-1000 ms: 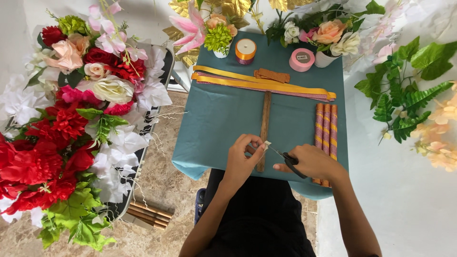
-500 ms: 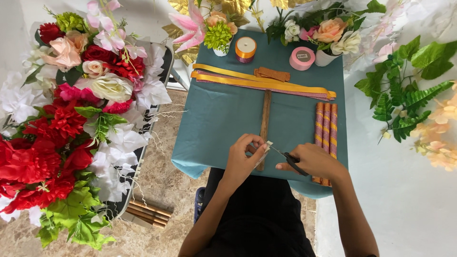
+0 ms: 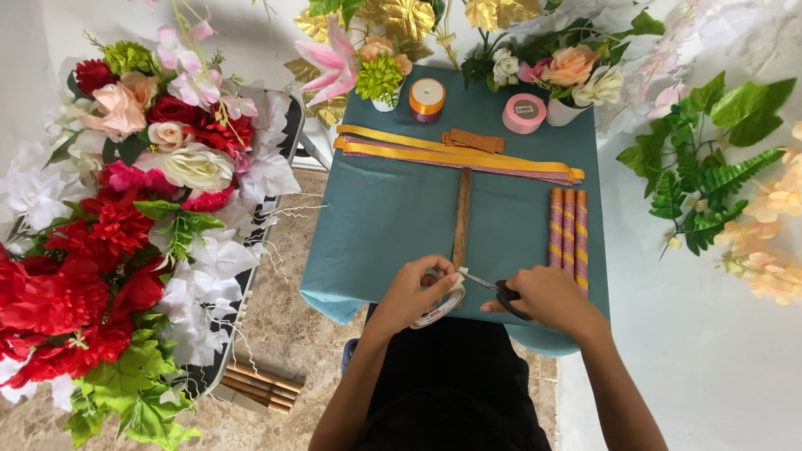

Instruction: The person cuts a roll of clear adhesive tape into small pieces using a pair of scissors. They repeatedly pull the tape, cut it, and place the pieces on the table next to a wooden stick and decorative ribbons.

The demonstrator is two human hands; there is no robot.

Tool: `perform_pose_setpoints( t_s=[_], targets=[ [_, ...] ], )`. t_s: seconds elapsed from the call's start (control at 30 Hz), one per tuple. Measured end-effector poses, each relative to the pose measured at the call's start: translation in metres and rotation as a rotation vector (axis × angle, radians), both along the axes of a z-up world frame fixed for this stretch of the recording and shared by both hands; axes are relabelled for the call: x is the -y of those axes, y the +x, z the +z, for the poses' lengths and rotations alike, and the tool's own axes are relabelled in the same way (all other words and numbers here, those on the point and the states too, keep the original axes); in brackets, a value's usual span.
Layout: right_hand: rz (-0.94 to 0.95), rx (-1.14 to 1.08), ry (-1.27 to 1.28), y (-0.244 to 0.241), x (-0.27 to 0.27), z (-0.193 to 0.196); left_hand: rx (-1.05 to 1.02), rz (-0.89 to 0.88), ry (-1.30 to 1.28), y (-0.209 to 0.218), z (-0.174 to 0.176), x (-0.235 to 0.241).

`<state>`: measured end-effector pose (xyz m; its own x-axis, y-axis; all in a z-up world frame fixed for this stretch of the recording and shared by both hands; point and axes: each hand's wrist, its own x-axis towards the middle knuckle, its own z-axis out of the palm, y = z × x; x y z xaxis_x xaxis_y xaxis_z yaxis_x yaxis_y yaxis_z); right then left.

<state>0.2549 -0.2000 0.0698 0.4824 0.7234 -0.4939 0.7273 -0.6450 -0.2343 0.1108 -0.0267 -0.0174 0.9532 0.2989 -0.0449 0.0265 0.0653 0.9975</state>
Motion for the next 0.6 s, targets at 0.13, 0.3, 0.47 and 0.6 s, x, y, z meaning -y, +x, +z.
perform_pose_setpoints(
  t_s=[0.13,0.3,0.47,0.6],
  targets=[
    [0.04,0.072,-0.016,0.005,0.004,0.0,-0.066,-0.039,-0.028,-0.006,0.005,-0.005],
    [-0.023,0.367,-0.095,0.021,0.016,0.002,-0.118,0.014,-0.238,-0.018,-0.008,-0.011],
    [-0.005,0.371,-0.01,-0.002,0.009,-0.004,0.016,0.136,-0.329,-0.007,-0.007,-0.005],
    [0.099,0.441,0.108,0.0,0.008,-0.027,0.064,0.205,-0.238,-0.001,-0.003,-0.002]
  ],
)
